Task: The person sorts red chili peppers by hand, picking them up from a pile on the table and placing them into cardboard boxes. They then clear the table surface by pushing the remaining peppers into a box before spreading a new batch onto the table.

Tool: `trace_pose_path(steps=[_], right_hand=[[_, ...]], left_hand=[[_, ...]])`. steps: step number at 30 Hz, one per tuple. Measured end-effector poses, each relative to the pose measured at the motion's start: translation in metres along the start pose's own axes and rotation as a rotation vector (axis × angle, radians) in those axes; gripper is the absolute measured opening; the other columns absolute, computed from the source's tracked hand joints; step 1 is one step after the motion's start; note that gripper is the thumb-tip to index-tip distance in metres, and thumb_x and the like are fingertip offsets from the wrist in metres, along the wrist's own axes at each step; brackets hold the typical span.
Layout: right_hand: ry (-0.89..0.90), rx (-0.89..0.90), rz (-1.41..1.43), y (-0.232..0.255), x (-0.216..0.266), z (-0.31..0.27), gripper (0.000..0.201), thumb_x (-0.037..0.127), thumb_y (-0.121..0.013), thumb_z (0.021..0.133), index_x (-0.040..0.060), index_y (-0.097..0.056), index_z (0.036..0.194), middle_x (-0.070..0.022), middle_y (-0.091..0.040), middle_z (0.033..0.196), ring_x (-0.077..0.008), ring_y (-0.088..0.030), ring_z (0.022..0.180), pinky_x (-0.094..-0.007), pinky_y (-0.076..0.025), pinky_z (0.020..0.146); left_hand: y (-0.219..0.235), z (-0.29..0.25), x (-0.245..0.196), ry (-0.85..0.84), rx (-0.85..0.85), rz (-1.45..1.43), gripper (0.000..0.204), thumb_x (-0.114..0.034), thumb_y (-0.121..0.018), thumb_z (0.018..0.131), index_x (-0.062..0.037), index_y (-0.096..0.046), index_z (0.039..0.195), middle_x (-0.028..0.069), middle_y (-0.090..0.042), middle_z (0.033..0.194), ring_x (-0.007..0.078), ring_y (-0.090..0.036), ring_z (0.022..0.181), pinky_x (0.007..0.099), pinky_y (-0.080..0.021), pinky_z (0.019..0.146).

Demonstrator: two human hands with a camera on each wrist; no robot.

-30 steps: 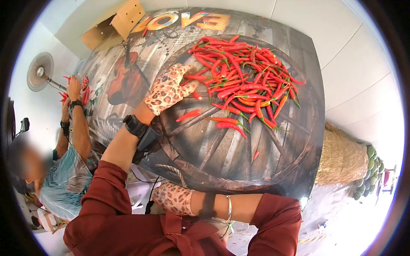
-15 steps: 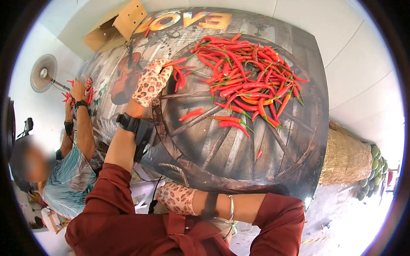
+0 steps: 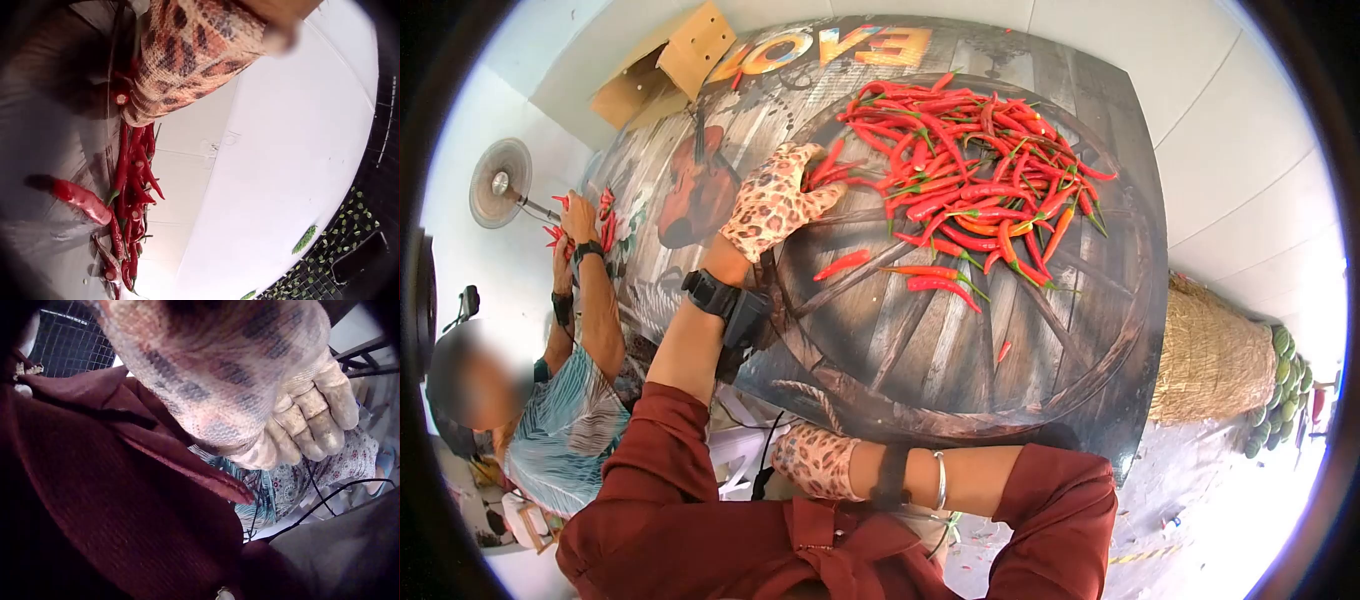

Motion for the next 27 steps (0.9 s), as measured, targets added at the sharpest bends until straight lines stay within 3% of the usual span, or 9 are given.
trace_pose_path(steps=[3,5,12,15,17,18,20,23,27], right_hand=[[-0.075,0.143,0.097,0.012,0.006,0.003,0.022,0.006,-0.05,0.084,0.0035,-0.058,0.104,-0.0097,-0.059,0.1,-0.0217,-0.058,0.094,-0.0289,-0.046,0.087],[-0.051,0.115,-0.051,0.023,0.011,0.002,0.022,0.006,-0.05,0.083,0.0039,-0.06,0.102,-0.0103,-0.061,0.097,-0.0231,-0.059,0.094,-0.0299,-0.046,0.087],[0.0,-0.001,-0.117,0.019,0.009,-0.006,0.022,0.007,-0.05,0.083,0.0038,-0.06,0.103,-0.0108,-0.061,0.099,-0.0229,-0.059,0.095,-0.03,-0.046,0.089],[0.036,-0.061,-0.101,0.008,0.006,-0.002,0.024,0.01,-0.054,0.075,0.0014,-0.056,0.097,-0.013,-0.059,0.09,-0.0283,-0.059,0.089,-0.0363,-0.047,0.082],[-0.083,0.232,-0.179,0.007,0.006,0.001,0.024,0.012,-0.041,0.094,0.0077,-0.058,0.11,-0.005,-0.059,0.108,-0.0154,-0.056,0.103,-0.0256,-0.043,0.093],[-0.083,0.232,-0.179,0.008,0.007,0.0,0.024,0.012,-0.041,0.094,0.0077,-0.058,0.11,-0.005,-0.059,0.108,-0.0154,-0.056,0.103,-0.0256,-0.043,0.093],[0.004,0.032,-0.203,0.015,0.009,-0.001,0.02,0.011,-0.054,0.074,0.0007,-0.054,0.092,-0.0132,-0.059,0.087,-0.0271,-0.06,0.084,-0.0354,-0.047,0.08],[-0.011,0.071,-0.185,0.018,0.01,0.0,0.019,0.012,-0.053,0.075,0.0008,-0.053,0.091,-0.0126,-0.059,0.086,-0.0269,-0.06,0.083,-0.0356,-0.047,0.079],[0.01,0.015,-0.254,0.008,0.008,-0.006,0.02,0.012,-0.052,0.076,0.0008,-0.052,0.092,-0.012,-0.058,0.085,-0.0264,-0.06,0.082,-0.0354,-0.047,0.079]], left_hand=[[-0.014,-0.002,0.007,-0.076,-0.071,0.013,0.059,-0.041,-0.063,0.083,-0.0017,-0.052,0.125,0.0245,-0.051,0.127,0.0347,-0.047,0.121,0.0398,-0.037,0.102],[-0.016,-0.001,0.01,-0.147,-0.1,0.075,0.056,-0.037,-0.064,0.081,-0.0018,-0.053,0.124,0.0245,-0.052,0.125,0.0346,-0.048,0.119,0.0394,-0.038,0.102],[-0.007,-0.004,-0.006,-0.098,0.033,-0.032,0.052,-0.028,-0.064,0.079,-0.0004,-0.054,0.122,0.0196,-0.054,0.123,0.0331,-0.051,0.116,0.0391,-0.04,0.099],[-0.017,-0.005,0.004,-0.159,-0.035,-0.011,0.05,-0.027,-0.064,0.08,-0.0016,-0.054,0.122,0.0173,-0.055,0.122,0.0317,-0.053,0.114,0.0386,-0.042,0.096],[-0.015,-0.005,0.003,-0.14,-0.023,-0.029,0.048,-0.025,-0.063,0.081,-0.0019,-0.055,0.122,0.0179,-0.057,0.119,0.0321,-0.055,0.111,0.0378,-0.043,0.094],[-0.012,-0.005,0.001,-0.14,-0.022,-0.029,0.048,-0.025,-0.063,0.081,-0.0019,-0.055,0.122,0.0179,-0.057,0.119,0.0321,-0.055,0.111,0.0378,-0.043,0.094],[-0.006,-0.004,-0.002,-0.106,0.011,-0.133,0.046,-0.024,-0.063,0.081,-0.0012,-0.056,0.12,0.018,-0.058,0.116,0.0321,-0.056,0.108,0.0372,-0.044,0.093],[-0.02,0.0,0.018,-0.141,-0.06,-0.181,0.043,-0.022,-0.063,0.081,-0.0006,-0.058,0.118,0.0181,-0.059,0.114,0.0317,-0.057,0.106,0.0366,-0.044,0.092],[-0.009,-0.004,0.0,-0.082,-0.003,-0.209,0.048,-0.033,-0.067,0.081,-0.0007,-0.06,0.115,0.018,-0.058,0.116,0.0306,-0.056,0.108,0.0355,-0.044,0.093]])
Point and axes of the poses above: each hand's wrist, its own z-axis towards the middle knuckle, its own y-axis out of the back of the hand, x = y × z, the point moved 1 cm from there along z, towards the middle knuckle
